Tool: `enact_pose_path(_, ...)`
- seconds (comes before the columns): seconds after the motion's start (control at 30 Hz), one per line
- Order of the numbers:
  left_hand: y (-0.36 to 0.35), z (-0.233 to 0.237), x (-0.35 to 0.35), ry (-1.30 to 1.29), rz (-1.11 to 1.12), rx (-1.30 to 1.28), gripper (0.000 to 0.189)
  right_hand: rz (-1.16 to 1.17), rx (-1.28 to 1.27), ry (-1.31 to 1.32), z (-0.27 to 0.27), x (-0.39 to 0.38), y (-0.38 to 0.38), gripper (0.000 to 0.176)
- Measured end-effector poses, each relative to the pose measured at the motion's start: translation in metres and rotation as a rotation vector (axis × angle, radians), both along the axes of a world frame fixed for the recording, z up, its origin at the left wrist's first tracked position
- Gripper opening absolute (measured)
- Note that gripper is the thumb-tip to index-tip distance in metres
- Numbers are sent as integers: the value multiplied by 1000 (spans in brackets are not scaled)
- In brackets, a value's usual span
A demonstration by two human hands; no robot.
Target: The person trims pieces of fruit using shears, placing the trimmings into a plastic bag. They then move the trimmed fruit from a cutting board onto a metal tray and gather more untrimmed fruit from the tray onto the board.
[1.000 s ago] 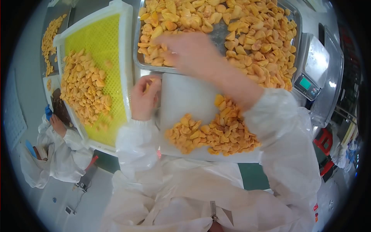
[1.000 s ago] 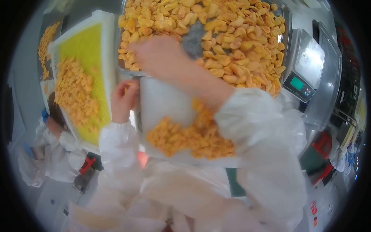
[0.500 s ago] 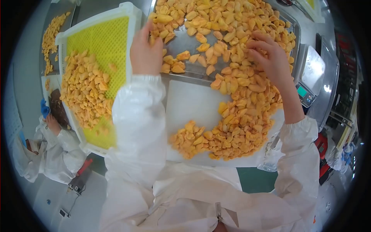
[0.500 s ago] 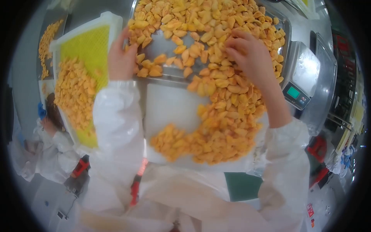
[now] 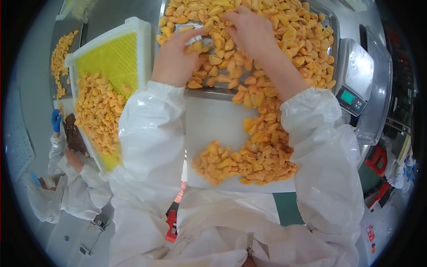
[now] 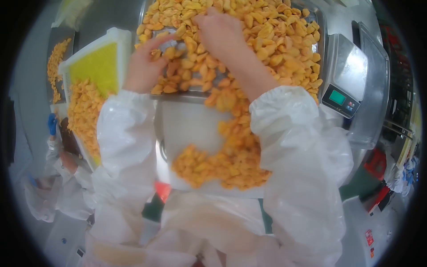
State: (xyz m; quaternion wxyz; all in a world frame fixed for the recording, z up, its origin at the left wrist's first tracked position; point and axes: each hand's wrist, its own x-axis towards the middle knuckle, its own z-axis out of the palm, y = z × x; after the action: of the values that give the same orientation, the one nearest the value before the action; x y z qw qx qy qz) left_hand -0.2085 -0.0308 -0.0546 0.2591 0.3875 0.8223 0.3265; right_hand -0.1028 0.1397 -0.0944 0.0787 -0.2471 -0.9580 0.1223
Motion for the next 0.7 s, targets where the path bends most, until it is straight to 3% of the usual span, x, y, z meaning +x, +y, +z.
enact_pose_path(0.07, -1, 28, 3, -413, 215, 70, 36, 25, -212, 134, 2, 6, 4, 36)
enact_pose_path(0.2, -13, 10, 3, -880, 238, 180, 38, -6, -611, 264, -1, 31, 6, 41)
enact_pose_path(0.3, -14, 3, 18, -1287, 327, 266, 43, -163, -1125, 487, 6, 34, -1, 33)
enact_pose_path(0.4, -10, 4, 49, -1477, 498, 172, 41, -82, -1096, 512, 33, 37, -42, 30)
enact_pose_path(0.47, -23, -13, 62, -1171, 306, 388, 38, 207, -725, 413, 44, 42, -68, 23)
enact_pose_path(0.57, -30, -14, 57, -1440, 430, 483, 34, 342, -465, 554, 54, 53, -69, 23)
enact_pose_path(0.63, -41, -21, 36, -1887, 475, 424, 35, 85, -428, 481, 43, 70, -31, 30)
enact_pose_path(0.67, -41, -12, 37, -1767, 569, 403, 32, -95, -412, 444, 35, 80, -12, 32)
enact_pose_path(0.7, -42, -12, 36, -1756, 559, 417, 32, -135, -270, 375, 22, 85, -3, 37)
